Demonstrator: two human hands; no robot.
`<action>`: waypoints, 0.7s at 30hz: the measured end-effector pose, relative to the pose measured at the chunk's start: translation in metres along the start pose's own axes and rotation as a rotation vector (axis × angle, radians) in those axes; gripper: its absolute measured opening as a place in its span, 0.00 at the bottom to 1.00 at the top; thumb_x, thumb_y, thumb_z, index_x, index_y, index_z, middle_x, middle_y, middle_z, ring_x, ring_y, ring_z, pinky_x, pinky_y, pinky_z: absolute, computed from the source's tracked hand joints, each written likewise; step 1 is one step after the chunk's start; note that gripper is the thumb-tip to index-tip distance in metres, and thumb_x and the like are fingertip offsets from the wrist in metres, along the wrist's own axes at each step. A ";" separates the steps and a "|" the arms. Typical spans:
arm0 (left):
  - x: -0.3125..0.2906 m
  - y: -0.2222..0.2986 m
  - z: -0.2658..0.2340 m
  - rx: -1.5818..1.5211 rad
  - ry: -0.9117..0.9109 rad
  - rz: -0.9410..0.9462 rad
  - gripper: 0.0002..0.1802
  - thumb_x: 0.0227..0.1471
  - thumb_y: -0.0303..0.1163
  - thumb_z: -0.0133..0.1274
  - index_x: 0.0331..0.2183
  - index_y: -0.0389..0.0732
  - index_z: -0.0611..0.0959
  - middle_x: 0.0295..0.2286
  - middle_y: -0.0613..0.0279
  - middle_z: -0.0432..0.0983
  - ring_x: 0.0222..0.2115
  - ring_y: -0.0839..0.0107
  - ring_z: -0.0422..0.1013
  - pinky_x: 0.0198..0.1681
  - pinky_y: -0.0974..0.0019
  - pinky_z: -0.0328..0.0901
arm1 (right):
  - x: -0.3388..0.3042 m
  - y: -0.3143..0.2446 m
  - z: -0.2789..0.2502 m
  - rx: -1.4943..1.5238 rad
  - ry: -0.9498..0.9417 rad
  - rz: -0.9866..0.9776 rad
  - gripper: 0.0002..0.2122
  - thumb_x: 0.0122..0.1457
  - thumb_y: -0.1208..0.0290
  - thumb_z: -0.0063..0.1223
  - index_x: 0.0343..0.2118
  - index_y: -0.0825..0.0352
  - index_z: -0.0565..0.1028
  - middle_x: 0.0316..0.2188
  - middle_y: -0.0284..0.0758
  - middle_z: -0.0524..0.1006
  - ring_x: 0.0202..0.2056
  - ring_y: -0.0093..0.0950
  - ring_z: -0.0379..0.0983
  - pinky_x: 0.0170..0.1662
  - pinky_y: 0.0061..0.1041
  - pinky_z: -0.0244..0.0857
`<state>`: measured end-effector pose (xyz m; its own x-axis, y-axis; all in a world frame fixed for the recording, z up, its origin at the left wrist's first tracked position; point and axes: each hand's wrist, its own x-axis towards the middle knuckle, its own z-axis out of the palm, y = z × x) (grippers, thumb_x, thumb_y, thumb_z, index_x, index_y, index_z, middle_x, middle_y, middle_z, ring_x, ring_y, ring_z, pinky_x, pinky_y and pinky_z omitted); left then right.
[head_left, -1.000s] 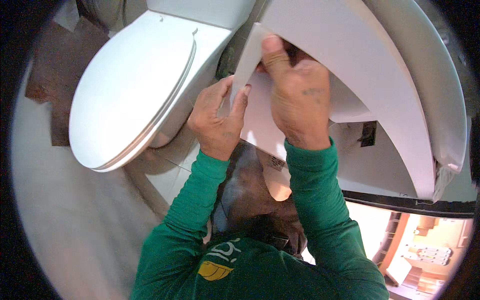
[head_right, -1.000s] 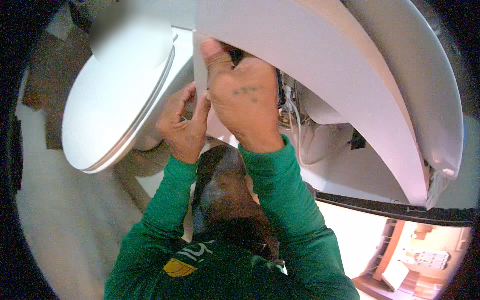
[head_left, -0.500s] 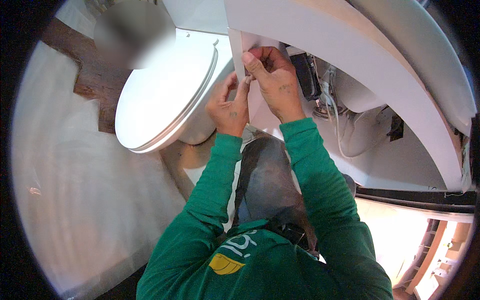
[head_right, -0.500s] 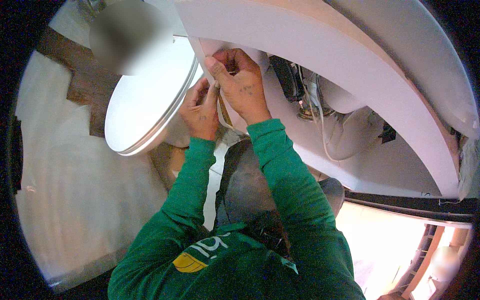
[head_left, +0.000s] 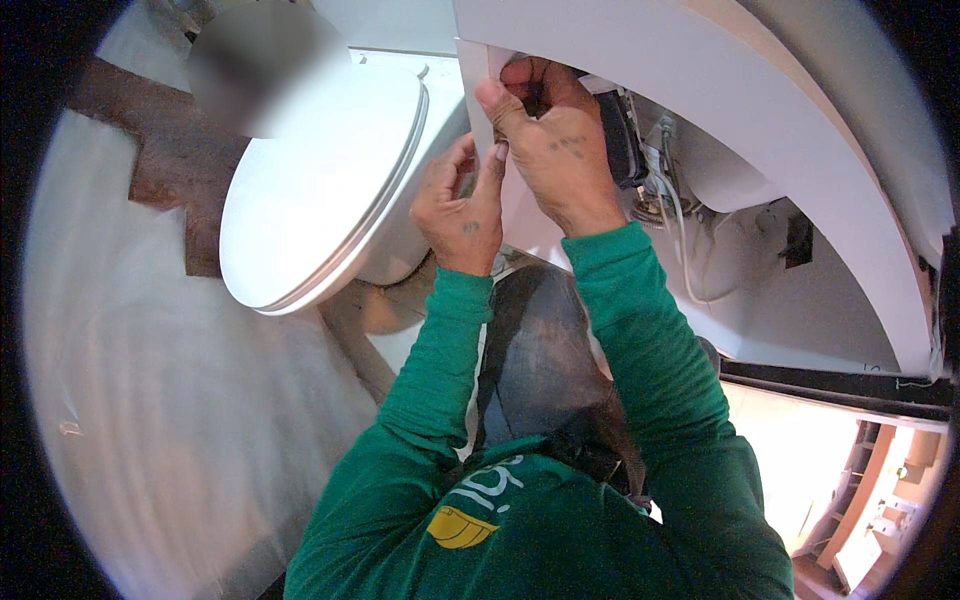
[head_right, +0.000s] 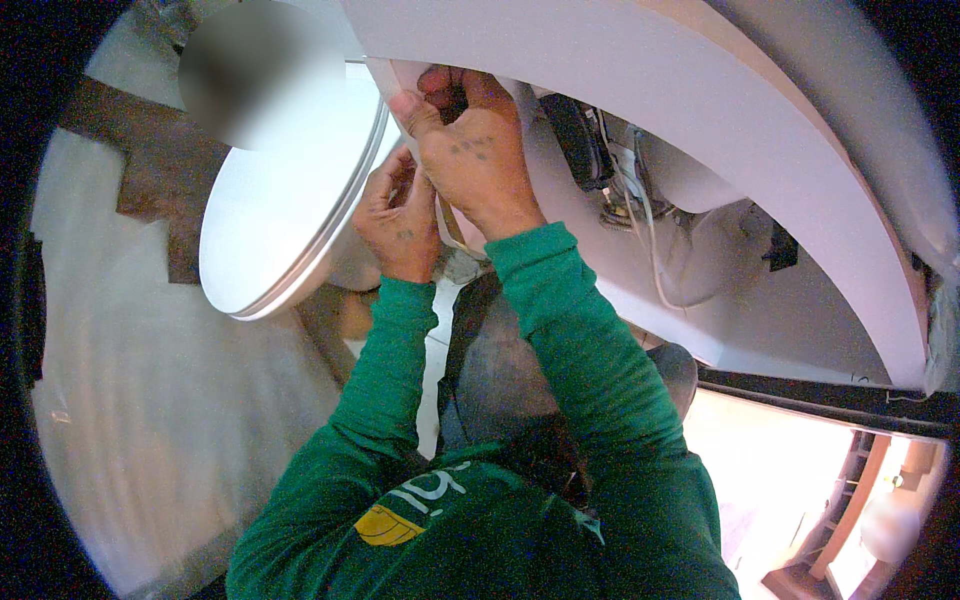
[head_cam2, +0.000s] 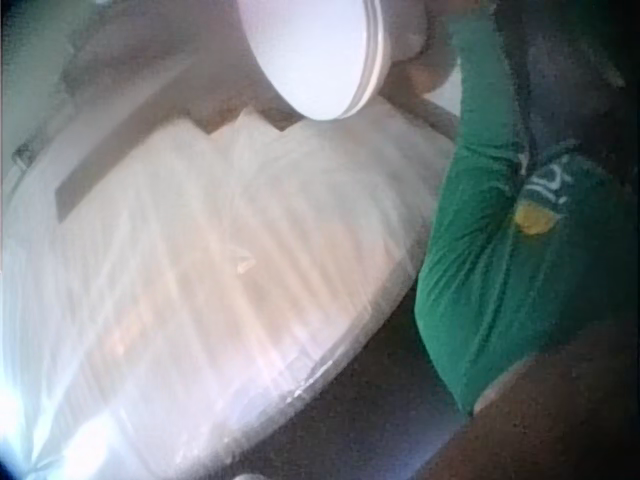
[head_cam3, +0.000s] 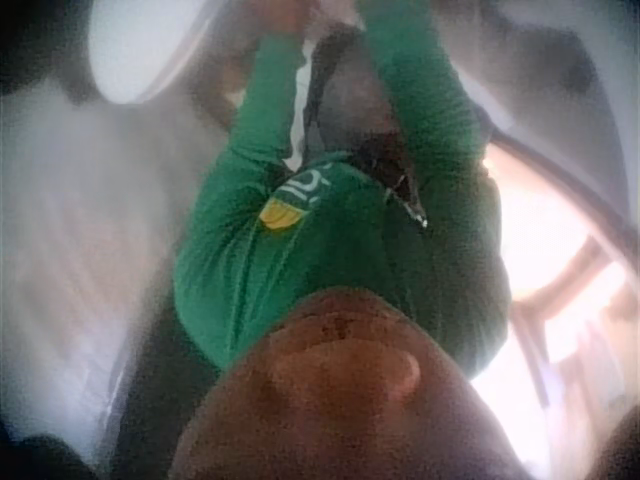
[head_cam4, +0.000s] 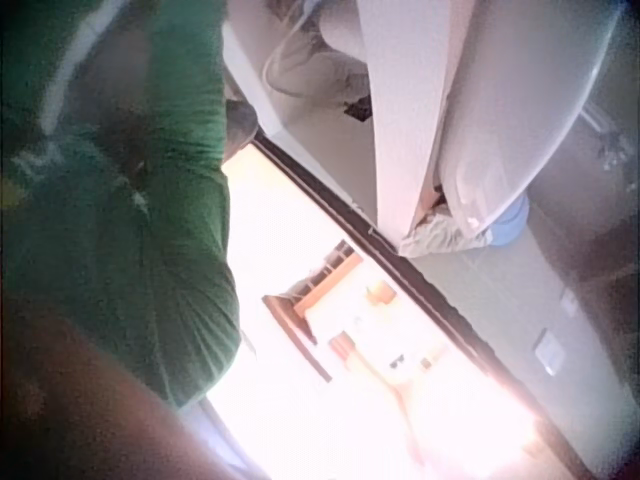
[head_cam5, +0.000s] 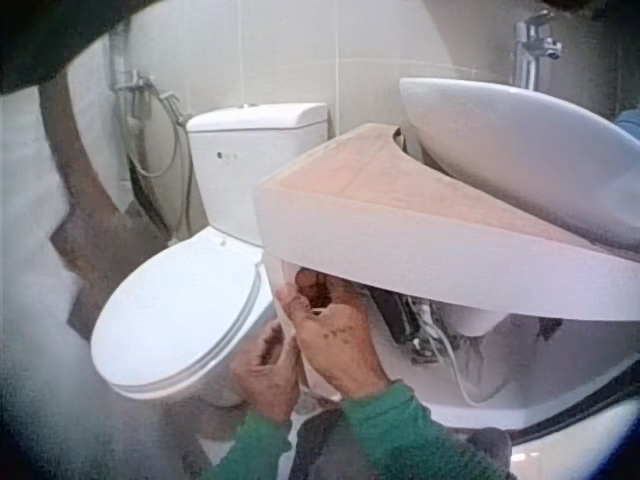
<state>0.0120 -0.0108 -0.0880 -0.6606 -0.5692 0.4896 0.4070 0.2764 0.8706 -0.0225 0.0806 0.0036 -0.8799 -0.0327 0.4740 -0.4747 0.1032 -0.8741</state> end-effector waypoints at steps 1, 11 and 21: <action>0.000 0.003 -0.001 0.009 -0.007 -0.011 0.17 0.50 0.29 0.68 0.43 0.36 0.86 0.34 0.56 0.83 0.35 0.70 0.79 0.42 0.67 0.72 | -0.001 -0.001 0.001 0.131 0.019 -0.010 0.15 0.60 0.60 0.64 0.39 0.68 0.74 0.31 0.30 0.75 0.30 0.20 0.70 0.34 0.23 0.67; 0.001 0.004 -0.004 -0.014 -0.039 0.002 0.17 0.51 0.28 0.66 0.44 0.34 0.86 0.36 0.54 0.83 0.38 0.67 0.79 0.45 0.65 0.72 | -0.002 -0.005 0.028 0.323 0.240 -0.099 0.10 0.59 0.69 0.63 0.37 0.69 0.75 0.32 0.28 0.75 0.32 0.17 0.69 0.37 0.19 0.65; -0.006 0.003 -0.002 0.040 0.017 0.101 0.18 0.49 0.27 0.65 0.44 0.34 0.85 0.38 0.52 0.83 0.38 0.63 0.79 0.45 0.62 0.72 | 0.006 0.000 0.032 0.177 0.267 -0.262 0.09 0.59 0.69 0.59 0.34 0.70 0.74 0.31 0.29 0.74 0.30 0.19 0.67 0.36 0.20 0.64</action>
<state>0.0184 -0.0076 -0.0882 -0.6066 -0.5499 0.5741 0.4454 0.3631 0.8184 -0.0288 0.0488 0.0032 -0.7034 0.2260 0.6739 -0.6989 -0.0472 -0.7136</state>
